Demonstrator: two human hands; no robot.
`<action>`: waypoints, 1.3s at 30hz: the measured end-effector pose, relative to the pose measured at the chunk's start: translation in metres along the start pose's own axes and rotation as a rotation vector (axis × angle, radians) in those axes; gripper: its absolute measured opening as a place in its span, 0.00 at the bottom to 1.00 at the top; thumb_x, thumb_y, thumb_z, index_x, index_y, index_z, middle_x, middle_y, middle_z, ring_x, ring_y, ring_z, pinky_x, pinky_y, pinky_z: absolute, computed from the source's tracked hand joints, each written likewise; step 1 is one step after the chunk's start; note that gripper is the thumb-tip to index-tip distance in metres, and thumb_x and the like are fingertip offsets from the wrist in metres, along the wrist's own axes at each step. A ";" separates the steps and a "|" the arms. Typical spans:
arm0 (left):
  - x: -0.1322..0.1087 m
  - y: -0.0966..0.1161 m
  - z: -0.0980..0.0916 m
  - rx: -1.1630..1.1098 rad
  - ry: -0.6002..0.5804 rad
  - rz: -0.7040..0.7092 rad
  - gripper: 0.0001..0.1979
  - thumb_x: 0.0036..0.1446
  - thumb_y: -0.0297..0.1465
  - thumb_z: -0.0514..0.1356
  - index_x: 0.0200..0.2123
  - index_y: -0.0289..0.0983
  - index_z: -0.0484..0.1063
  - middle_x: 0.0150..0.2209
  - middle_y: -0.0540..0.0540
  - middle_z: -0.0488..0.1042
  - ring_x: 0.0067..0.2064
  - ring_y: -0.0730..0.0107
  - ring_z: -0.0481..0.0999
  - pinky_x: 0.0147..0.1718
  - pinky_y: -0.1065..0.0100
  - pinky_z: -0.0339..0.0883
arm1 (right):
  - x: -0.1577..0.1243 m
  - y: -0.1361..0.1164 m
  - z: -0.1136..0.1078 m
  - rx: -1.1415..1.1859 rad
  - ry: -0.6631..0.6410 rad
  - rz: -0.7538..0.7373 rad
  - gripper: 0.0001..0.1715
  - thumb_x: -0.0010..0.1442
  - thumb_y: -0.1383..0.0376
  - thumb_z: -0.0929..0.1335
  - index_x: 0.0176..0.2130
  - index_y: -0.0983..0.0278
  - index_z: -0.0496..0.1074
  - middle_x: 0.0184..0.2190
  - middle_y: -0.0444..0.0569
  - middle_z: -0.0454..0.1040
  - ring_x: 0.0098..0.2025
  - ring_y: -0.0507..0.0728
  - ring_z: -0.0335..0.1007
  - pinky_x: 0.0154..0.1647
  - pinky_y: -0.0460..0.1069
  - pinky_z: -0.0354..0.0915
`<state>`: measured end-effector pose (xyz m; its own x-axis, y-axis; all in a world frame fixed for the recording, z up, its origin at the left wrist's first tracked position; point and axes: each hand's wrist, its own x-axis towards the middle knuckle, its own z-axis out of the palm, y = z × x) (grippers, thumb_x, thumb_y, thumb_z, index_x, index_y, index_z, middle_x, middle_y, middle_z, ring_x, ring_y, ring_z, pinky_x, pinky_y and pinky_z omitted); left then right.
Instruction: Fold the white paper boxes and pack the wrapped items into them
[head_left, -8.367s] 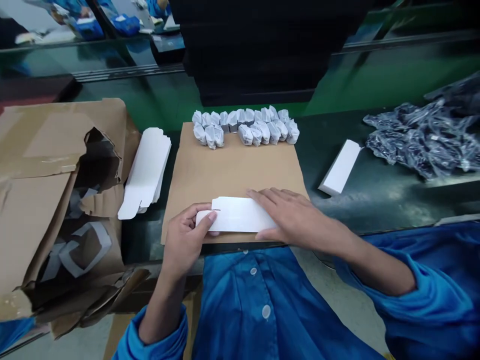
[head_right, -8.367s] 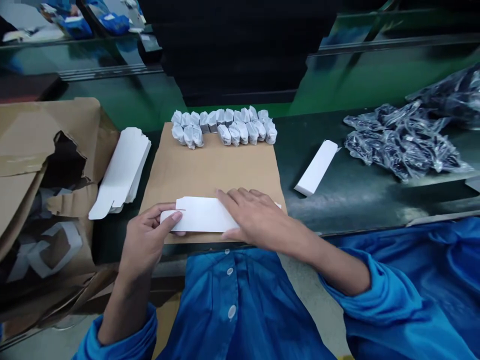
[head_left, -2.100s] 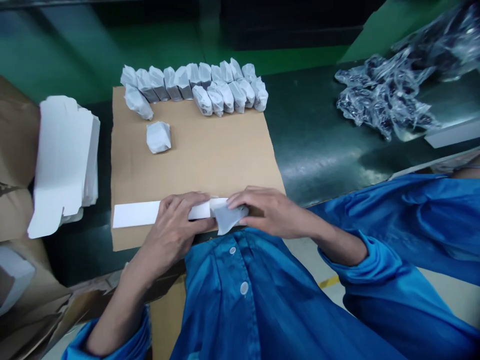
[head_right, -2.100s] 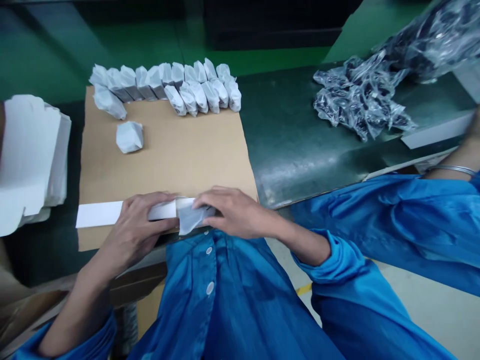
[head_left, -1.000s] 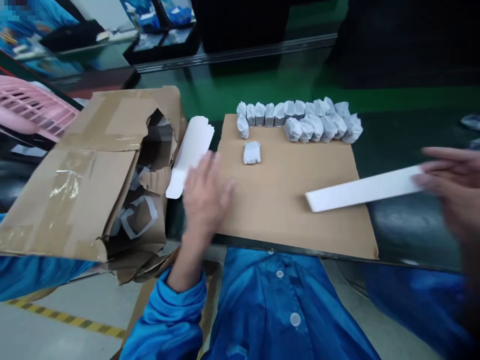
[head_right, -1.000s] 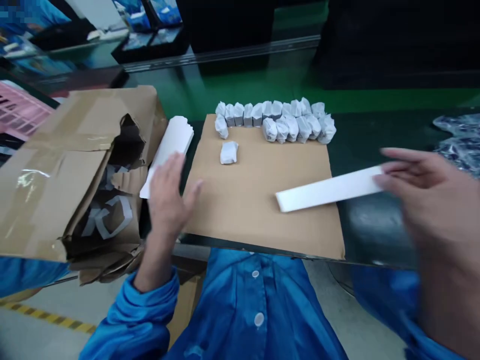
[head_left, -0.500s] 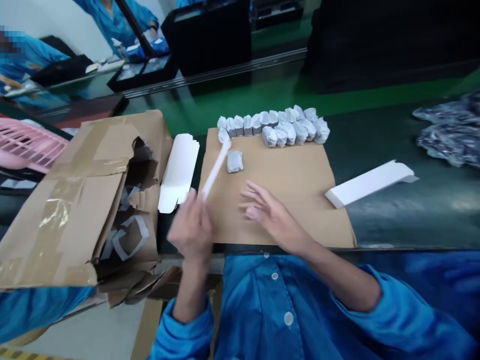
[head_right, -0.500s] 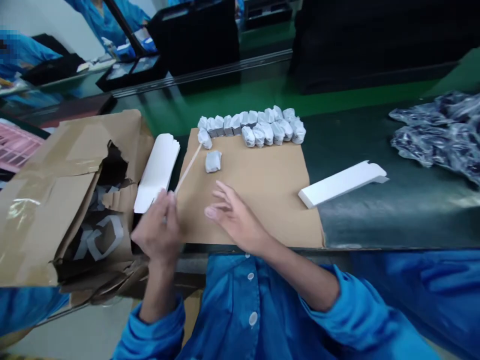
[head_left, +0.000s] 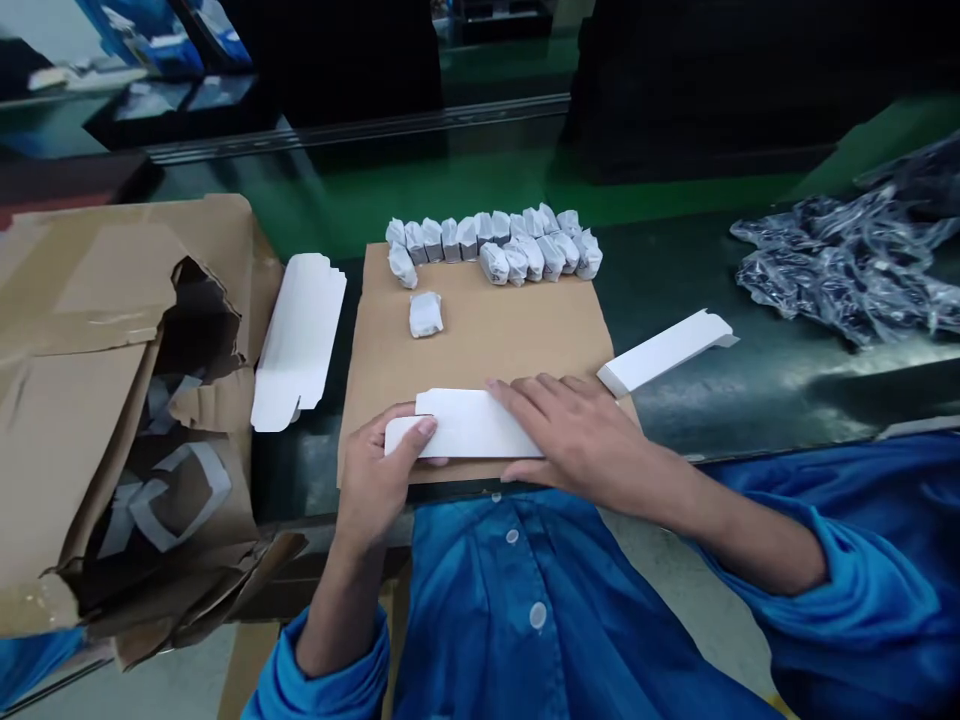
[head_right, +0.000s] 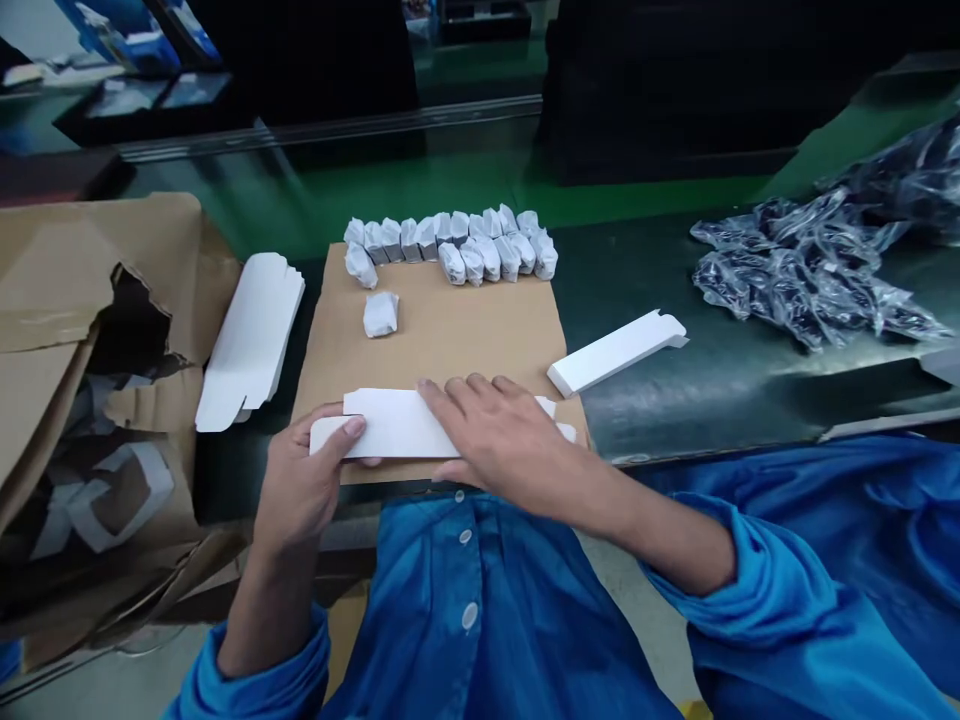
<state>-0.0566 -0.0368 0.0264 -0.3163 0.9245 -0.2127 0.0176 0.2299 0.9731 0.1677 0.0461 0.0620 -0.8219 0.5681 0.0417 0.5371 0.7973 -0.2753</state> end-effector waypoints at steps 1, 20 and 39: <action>0.000 -0.005 0.002 -0.090 0.012 -0.022 0.16 0.54 0.40 0.67 0.42 0.37 0.78 0.34 0.47 0.80 0.32 0.69 0.78 0.25 0.72 0.74 | -0.003 -0.004 0.006 -0.115 0.066 -0.022 0.44 0.61 0.54 0.71 0.65 0.75 0.57 0.52 0.66 0.72 0.49 0.69 0.70 0.46 0.59 0.66; 0.009 -0.001 -0.001 0.221 -0.011 0.126 0.06 0.50 0.29 0.66 0.34 0.38 0.79 0.29 0.49 0.80 0.27 0.70 0.79 0.21 0.73 0.72 | -0.013 0.015 0.013 -0.272 0.202 -0.242 0.21 0.67 0.71 0.59 0.57 0.73 0.67 0.46 0.62 0.77 0.45 0.64 0.74 0.43 0.57 0.70; -0.013 -0.008 0.040 0.331 0.146 0.542 0.26 0.53 0.37 0.66 0.53 0.40 0.66 0.51 0.42 0.73 0.51 0.59 0.76 0.47 0.61 0.72 | 0.019 -0.006 0.006 0.963 0.263 -0.053 0.11 0.63 0.64 0.70 0.46 0.64 0.76 0.39 0.48 0.75 0.40 0.52 0.70 0.42 0.48 0.67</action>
<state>-0.0148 -0.0388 0.0175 -0.3058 0.8903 0.3375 0.4947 -0.1543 0.8553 0.1474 0.0505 0.0586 -0.7100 0.6563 0.2554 0.0224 0.3836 -0.9232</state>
